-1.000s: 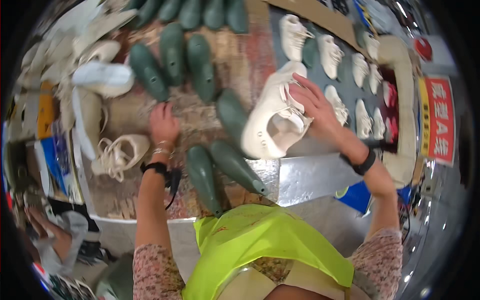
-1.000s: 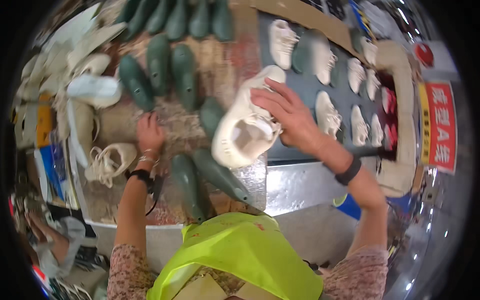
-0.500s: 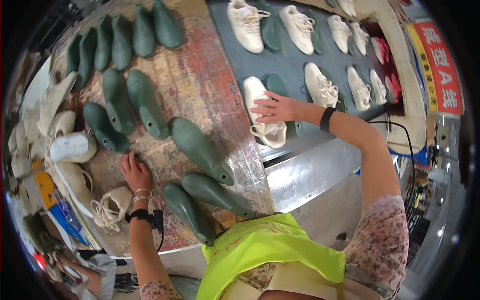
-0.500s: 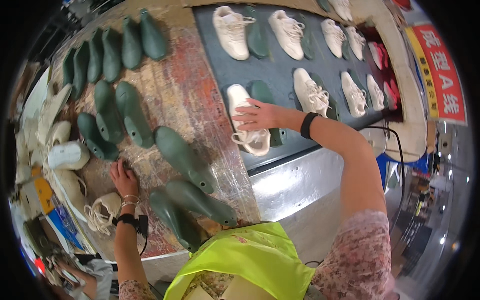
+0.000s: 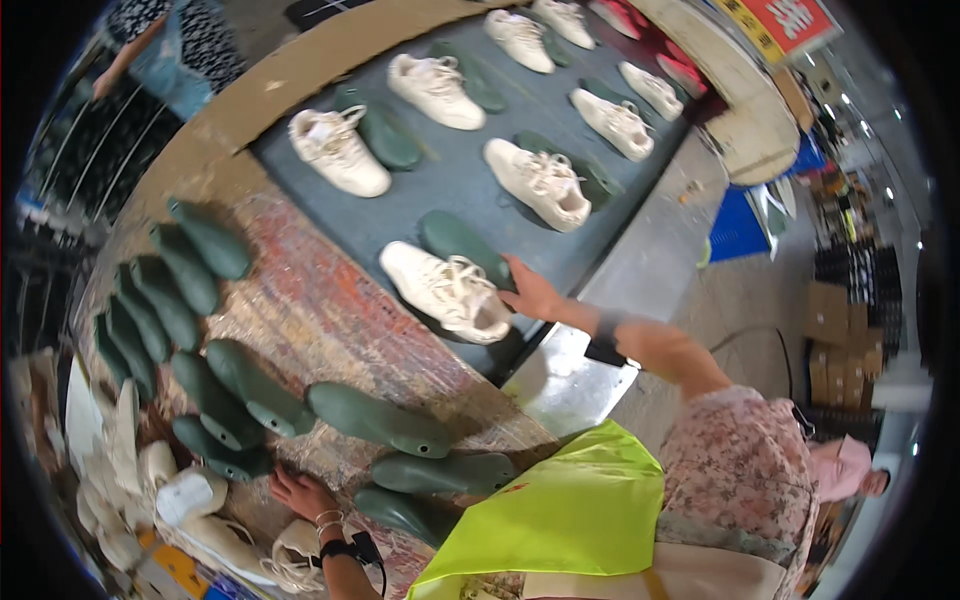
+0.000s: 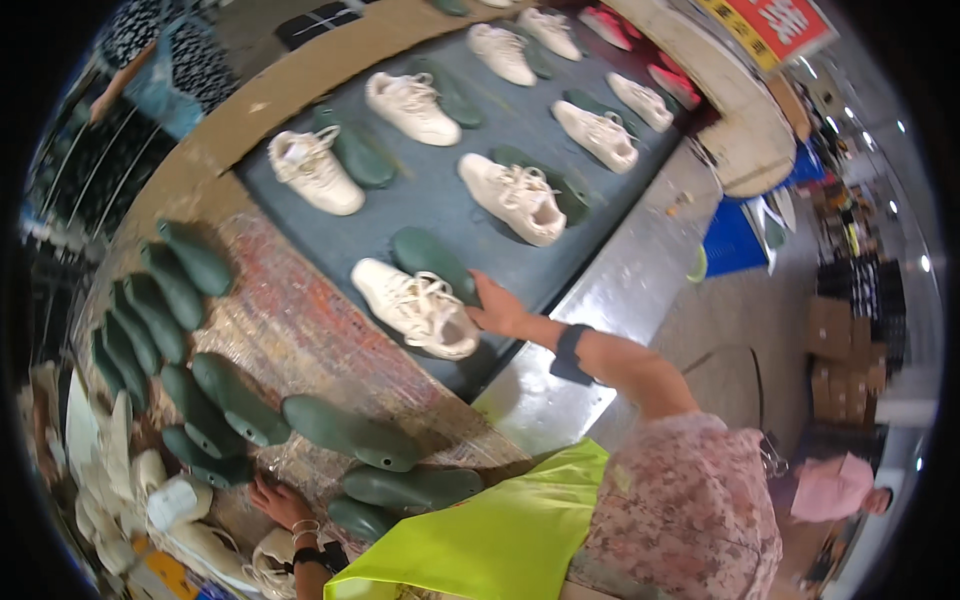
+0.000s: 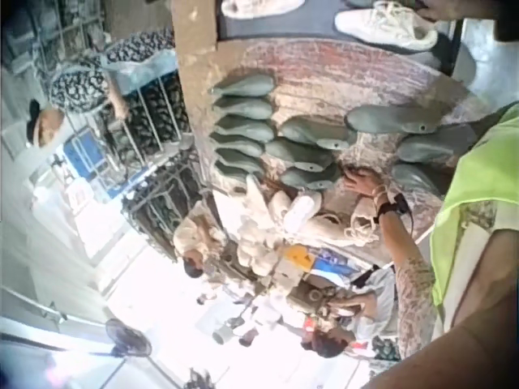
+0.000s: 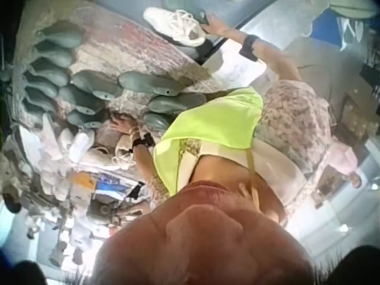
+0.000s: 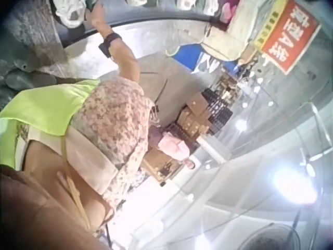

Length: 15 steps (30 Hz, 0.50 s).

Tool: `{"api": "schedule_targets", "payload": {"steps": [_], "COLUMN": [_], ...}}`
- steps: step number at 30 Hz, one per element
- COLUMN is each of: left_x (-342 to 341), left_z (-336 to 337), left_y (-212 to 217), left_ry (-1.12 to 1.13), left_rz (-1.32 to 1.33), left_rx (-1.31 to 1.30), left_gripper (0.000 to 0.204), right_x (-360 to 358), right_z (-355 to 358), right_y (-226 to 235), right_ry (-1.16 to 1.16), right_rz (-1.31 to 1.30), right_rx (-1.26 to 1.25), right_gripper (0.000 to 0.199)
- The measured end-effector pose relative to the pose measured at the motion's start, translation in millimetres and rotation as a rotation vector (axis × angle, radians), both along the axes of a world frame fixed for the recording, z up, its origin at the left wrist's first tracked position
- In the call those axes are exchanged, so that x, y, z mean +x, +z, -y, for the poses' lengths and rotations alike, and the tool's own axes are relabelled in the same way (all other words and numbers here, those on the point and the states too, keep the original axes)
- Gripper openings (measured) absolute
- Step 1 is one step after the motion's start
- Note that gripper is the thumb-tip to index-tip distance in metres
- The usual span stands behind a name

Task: Sorting shoes and shoe lasts and placing them onto a conveyor belt in a manufacturing facility.

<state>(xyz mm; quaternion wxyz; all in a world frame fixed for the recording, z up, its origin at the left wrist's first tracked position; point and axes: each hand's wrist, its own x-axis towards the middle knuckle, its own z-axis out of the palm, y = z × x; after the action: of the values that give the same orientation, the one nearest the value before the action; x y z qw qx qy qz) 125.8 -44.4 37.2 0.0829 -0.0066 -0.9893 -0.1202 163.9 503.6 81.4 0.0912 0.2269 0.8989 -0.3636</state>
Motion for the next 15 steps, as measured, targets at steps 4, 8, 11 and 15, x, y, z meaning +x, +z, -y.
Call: {"api": "schedule_targets", "payload": {"steps": [4, 8, 11, 15], "left_x": [-1.6, -4.8, -4.1, -1.9], "left_z": [3.2, 0.4, 3.8, 1.0], "left_y": [-3.5, 0.1, -0.3, 6.7], "left_ry": [-0.012, -0.037, -0.023, -0.006], "left_rz": [-0.049, -0.051, -0.05, -0.041], "left_rx": [-0.076, -0.09, -0.088, -0.093], "left_gripper": [0.044, 0.043, 0.042, 0.043], "right_x": [-4.9, -4.6, -13.8, -28.9], "right_z": [-13.6, -22.0, -72.2, -111.4], "right_y": [6.2, 7.3, 28.2, 28.5], "right_ry": [0.048, 0.096, -0.086, -0.316], "right_rz": [0.088, 0.003, -0.154, -0.041], "right_rx": [0.012, -0.039, 0.135, 0.59], "right_gripper": [0.069, 0.066, 0.058, 0.052]}}
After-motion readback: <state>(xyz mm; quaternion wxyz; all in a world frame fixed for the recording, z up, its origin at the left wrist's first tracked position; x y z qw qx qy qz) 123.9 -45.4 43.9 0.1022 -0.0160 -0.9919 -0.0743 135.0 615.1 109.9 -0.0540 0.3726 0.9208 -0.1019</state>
